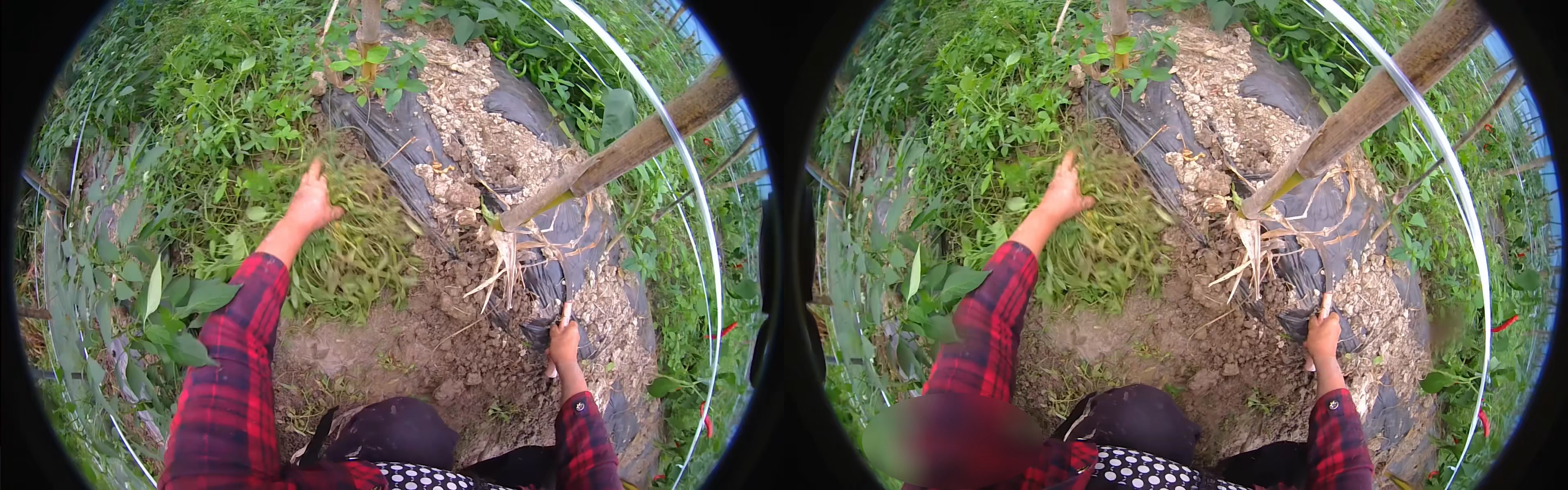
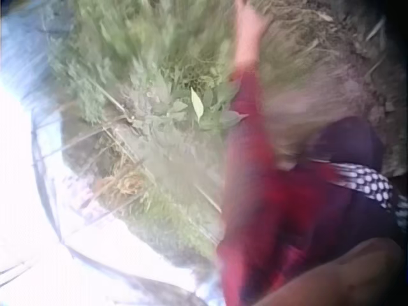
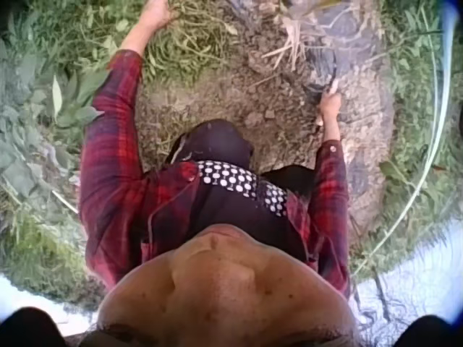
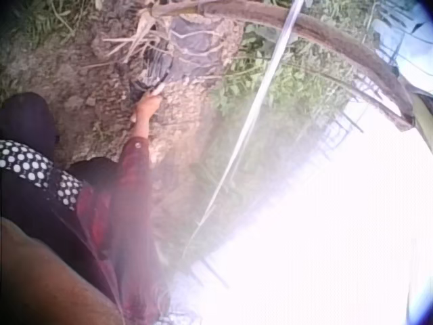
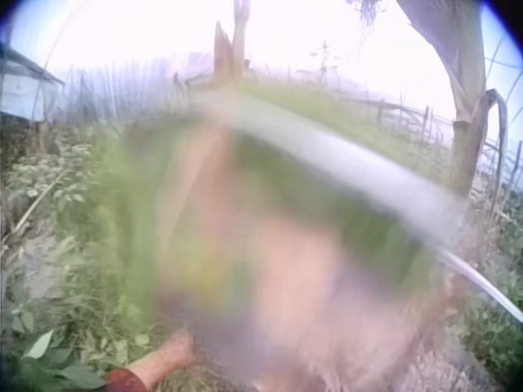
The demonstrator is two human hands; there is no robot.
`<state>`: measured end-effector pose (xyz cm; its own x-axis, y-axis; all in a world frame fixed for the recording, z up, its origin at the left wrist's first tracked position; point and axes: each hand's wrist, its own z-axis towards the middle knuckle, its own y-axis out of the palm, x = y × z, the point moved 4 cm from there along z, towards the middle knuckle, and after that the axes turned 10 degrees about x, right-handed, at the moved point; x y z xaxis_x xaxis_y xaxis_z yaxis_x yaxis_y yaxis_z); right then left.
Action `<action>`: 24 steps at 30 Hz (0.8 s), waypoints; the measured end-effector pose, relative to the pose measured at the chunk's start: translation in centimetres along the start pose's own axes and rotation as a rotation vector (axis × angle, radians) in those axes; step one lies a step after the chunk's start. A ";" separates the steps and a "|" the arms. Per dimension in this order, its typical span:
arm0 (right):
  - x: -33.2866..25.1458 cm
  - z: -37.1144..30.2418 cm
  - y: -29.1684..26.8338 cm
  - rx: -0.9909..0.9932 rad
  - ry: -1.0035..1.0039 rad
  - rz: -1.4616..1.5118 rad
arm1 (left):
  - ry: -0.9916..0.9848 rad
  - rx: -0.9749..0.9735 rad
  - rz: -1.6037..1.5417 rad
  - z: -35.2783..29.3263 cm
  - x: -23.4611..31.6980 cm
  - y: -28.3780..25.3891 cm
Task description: The person removes weeds from a greenhouse bed using a small hand hoe. They loosen the soil around the weeds, pull them out by hand, and gather the removed plants into a pile.
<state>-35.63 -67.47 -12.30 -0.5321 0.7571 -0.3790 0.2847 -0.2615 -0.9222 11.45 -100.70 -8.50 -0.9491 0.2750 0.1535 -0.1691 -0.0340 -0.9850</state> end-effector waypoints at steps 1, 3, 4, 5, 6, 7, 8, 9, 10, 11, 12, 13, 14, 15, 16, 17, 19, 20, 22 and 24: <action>0.7 0.3 -0.1 0.014 0.021 -0.013 | -0.064 -0.077 0.102 1.2 0.2 -0.2; 1.3 0.3 -0.4 0.036 0.015 -0.018 | -0.174 -0.146 0.205 2.6 -0.6 0.4; 1.9 0.5 -0.4 0.046 -0.007 -0.019 | -0.223 -0.131 0.206 3.2 -2.0 0.5; 2.7 0.9 0.0 0.054 -0.029 -0.018 | -0.316 -0.155 0.139 3.7 -3.9 1.8; 3.2 1.0 0.3 0.059 -0.053 -0.017 | -0.413 -0.181 0.076 4.0 -6.4 4.3; 2.5 0.5 1.0 0.041 -0.041 -0.027 | -0.410 -0.158 0.129 4.2 -9.5 6.3; 2.7 0.6 0.9 0.076 -0.093 -0.050 | -0.366 -0.210 0.136 4.6 -10.5 8.2; 2.9 0.7 0.8 0.115 -0.146 -0.074 | -0.260 -0.314 0.160 4.9 -10.7 10.1; 3.0 0.8 0.8 0.149 -0.200 -0.096 | -0.128 -0.411 0.188 5.2 -10.9 11.6; 3.1 0.8 1.0 0.111 -0.126 -0.070 | -0.034 -0.475 0.203 5.3 -11.5 12.6; 3.0 0.7 1.1 0.103 -0.120 -0.068 | 0.022 -0.521 0.191 5.1 -12.3 13.4; 2.9 0.7 1.1 0.100 -0.116 -0.068 | -0.023 -0.454 0.055 4.9 -13.3 13.9; 2.9 0.8 1.1 0.098 -0.111 -0.068 | -0.035 -0.422 -0.039 5.0 -13.5 14.2; 2.8 0.8 1.2 0.100 -0.109 -0.060 | -0.045 -0.390 -0.129 5.0 -14.0 14.2; 2.7 0.8 1.3 0.100 -0.107 -0.052 | -0.023 -0.398 -0.177 5.0 -14.2 14.1; 2.5 0.7 1.5 0.097 -0.106 -0.040 | -0.051 -0.380 -0.210 4.9 -14.7 13.8; 1.9 0.5 2.1 0.070 -0.080 -0.008 | -0.157 -0.310 -0.256 4.2 -16.4 12.8; 3.2 1.1 0.8 0.086 -0.063 -0.047 | -0.326 -0.289 -0.373 2.9 -12.6 13.2; 2.5 0.8 -0.1 0.095 -0.066 -0.042 | -0.478 -0.219 -0.495 0.6 -10.6 10.3; 0.8 0.1 0.4 0.071 -0.056 -0.015 | -0.486 -0.200 -0.608 -1.7 -11.7 9.1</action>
<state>-36.01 -67.04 -12.95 -0.5804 0.7271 -0.3668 0.2197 -0.2938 -0.9303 21.49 -102.58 -19.38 -0.7236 -0.2607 0.6391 -0.6862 0.1724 -0.7067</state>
